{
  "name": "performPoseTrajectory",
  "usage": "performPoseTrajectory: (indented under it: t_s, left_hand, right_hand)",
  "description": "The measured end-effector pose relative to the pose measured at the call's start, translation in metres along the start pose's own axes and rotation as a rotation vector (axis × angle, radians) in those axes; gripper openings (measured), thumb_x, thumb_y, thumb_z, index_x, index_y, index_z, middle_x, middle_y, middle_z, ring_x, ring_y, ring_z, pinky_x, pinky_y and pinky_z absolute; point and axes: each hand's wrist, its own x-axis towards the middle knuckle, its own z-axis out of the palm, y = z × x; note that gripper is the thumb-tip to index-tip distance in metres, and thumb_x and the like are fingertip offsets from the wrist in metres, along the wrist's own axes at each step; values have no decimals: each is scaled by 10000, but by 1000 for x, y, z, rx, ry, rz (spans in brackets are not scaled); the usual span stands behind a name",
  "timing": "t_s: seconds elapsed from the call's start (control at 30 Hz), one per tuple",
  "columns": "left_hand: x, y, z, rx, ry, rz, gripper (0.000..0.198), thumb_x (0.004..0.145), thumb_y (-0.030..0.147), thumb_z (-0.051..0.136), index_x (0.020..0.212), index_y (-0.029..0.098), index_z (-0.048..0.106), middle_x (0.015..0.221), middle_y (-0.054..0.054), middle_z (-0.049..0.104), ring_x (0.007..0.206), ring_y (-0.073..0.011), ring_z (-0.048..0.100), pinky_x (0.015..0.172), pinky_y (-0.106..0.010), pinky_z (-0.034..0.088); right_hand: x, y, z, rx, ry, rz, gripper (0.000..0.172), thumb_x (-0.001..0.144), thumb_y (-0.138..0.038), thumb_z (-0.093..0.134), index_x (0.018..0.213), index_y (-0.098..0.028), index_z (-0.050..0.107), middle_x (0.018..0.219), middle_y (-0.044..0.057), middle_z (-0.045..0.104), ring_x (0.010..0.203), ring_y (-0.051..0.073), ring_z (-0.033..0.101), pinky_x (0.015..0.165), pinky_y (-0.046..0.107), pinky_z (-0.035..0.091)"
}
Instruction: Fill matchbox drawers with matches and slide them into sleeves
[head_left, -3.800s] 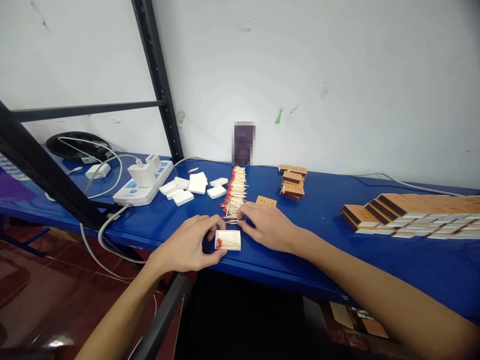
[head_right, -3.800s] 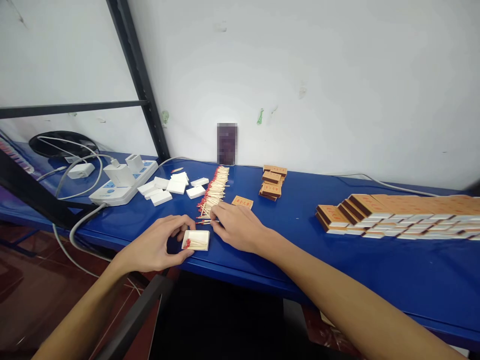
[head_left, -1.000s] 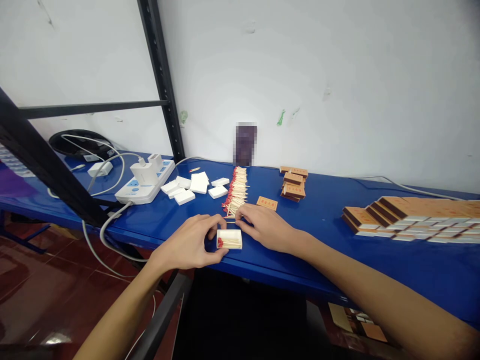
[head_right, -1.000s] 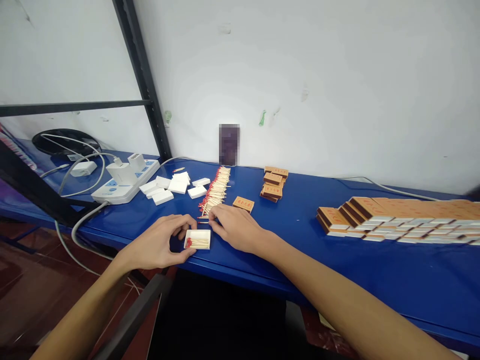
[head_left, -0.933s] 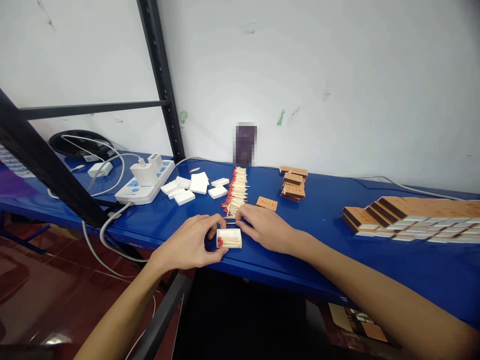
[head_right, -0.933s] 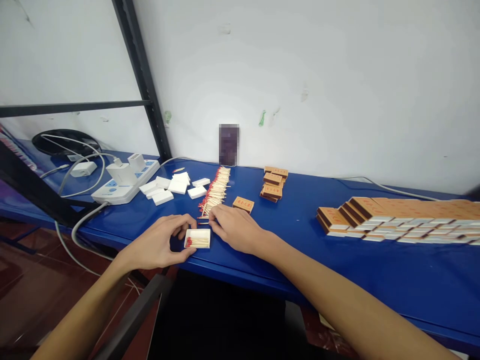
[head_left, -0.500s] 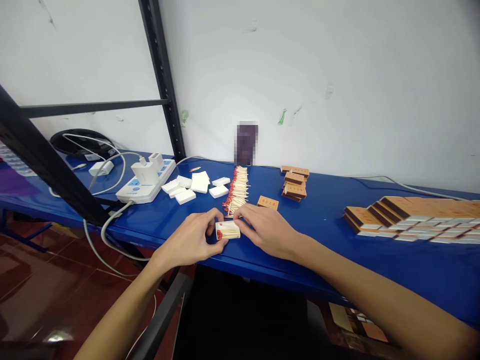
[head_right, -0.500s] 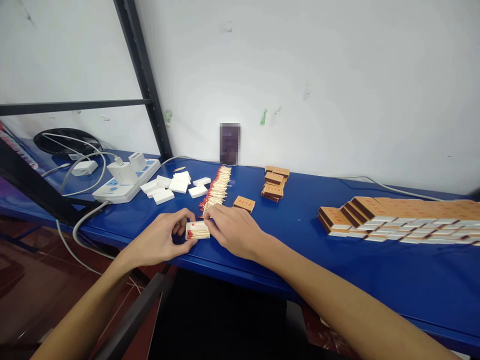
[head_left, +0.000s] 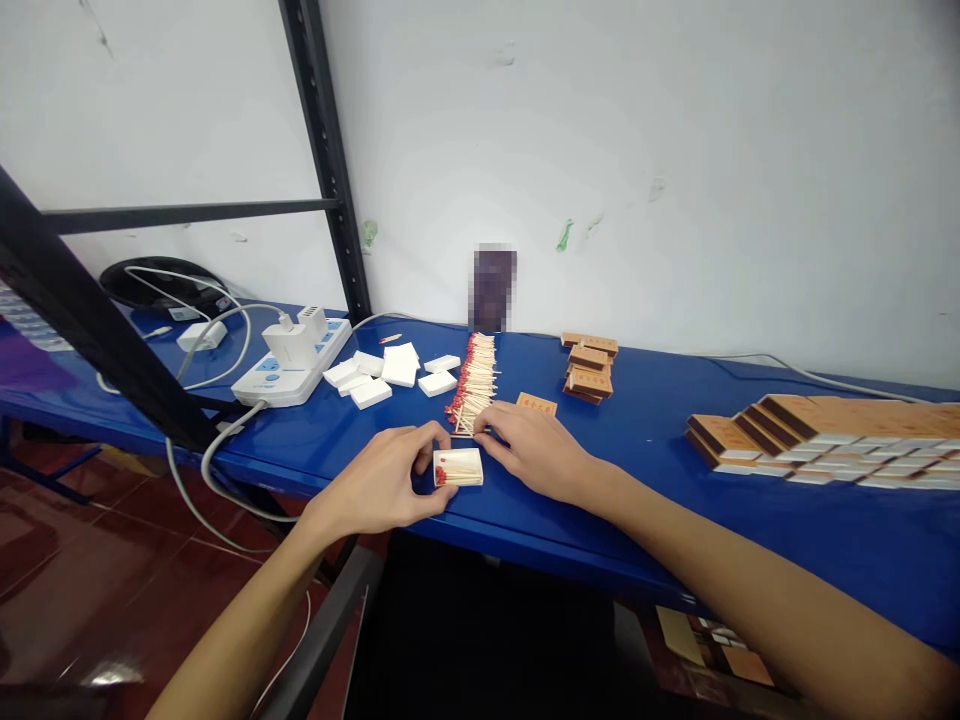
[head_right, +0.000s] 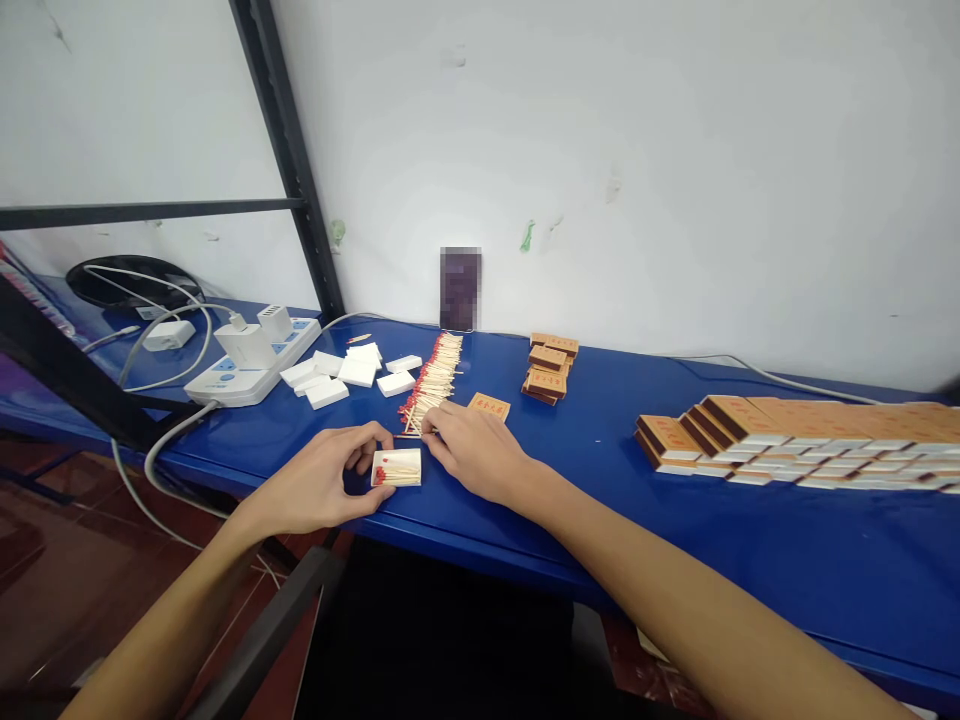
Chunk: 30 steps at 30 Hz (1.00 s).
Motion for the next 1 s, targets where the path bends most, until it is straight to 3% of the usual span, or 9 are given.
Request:
performPoseTrajectory:
  t_s: [0.7, 1.0]
  left_hand:
    - [0, -3, 1, 1, 20, 19, 214, 764, 301, 615, 945, 213, 541, 667, 55, 481, 608, -127, 478, 585, -237, 345]
    - [1, 0, 1, 10, 38, 1, 172, 766, 291, 598, 905, 209, 538, 628, 63, 471, 575, -118, 463, 571, -234, 343]
  right_hand:
    - [0, 3, 3, 47, -8, -10, 112, 937, -204, 461, 932, -193, 572, 950, 42, 660, 863, 178, 589, 725, 285, 397]
    - [-7, -1, -10, -110, -96, -51, 122, 965, -231, 424, 947, -184, 535, 948, 64, 642, 779, 179, 577, 655, 291, 370]
